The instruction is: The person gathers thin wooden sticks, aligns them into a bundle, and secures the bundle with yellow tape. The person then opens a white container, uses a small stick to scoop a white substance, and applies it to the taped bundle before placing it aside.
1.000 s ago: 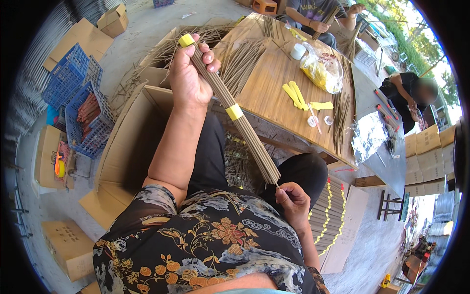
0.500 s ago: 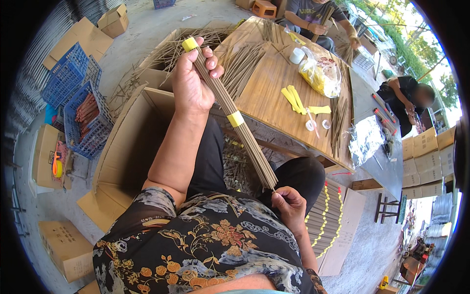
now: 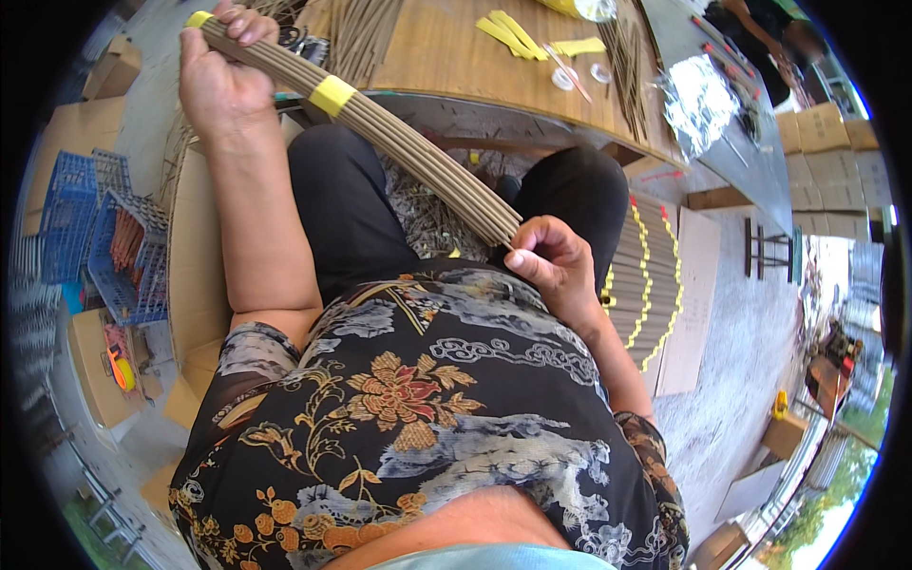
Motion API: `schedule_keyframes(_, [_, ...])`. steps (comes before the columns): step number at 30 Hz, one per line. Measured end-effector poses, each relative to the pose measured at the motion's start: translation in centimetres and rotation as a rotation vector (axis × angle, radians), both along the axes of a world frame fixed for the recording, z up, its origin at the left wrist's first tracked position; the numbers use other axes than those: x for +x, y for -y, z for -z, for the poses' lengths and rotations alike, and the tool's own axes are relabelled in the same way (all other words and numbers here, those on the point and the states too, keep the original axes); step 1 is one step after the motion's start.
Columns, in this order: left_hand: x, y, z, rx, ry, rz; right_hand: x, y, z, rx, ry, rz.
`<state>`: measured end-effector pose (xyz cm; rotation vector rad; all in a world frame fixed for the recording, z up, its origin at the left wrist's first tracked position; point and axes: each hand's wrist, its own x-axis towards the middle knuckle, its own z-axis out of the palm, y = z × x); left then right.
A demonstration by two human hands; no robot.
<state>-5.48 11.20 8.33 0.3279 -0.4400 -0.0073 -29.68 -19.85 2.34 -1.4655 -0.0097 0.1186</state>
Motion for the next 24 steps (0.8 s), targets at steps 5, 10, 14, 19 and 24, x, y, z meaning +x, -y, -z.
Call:
schedule_keyframes(5, [0.0,0.6,0.5,-0.003,-0.059,0.012,-0.2,-0.3,-0.4,0.063,-0.057,0.014])
schedule_keyframes(10, [0.3,0.5,0.9,0.006,-0.103,0.006,0.1,-0.3,0.3,-0.004,0.024,0.026])
schedule_keyframes(14, [-0.9,2.2,0.1,0.009,-0.181,-0.041,0.2,-0.1,0.5,0.007,0.044,0.040])
schedule_keyframes(19, [-1.2,2.3,-0.4,-0.013,-0.195,-0.055,0.1,0.0,0.0,0.101,0.007,0.021])
schedule_keyframes(24, [-0.8,2.8,0.1,-0.001,-0.161,0.001,0.4,0.3,0.7,-0.019,0.054,0.042])
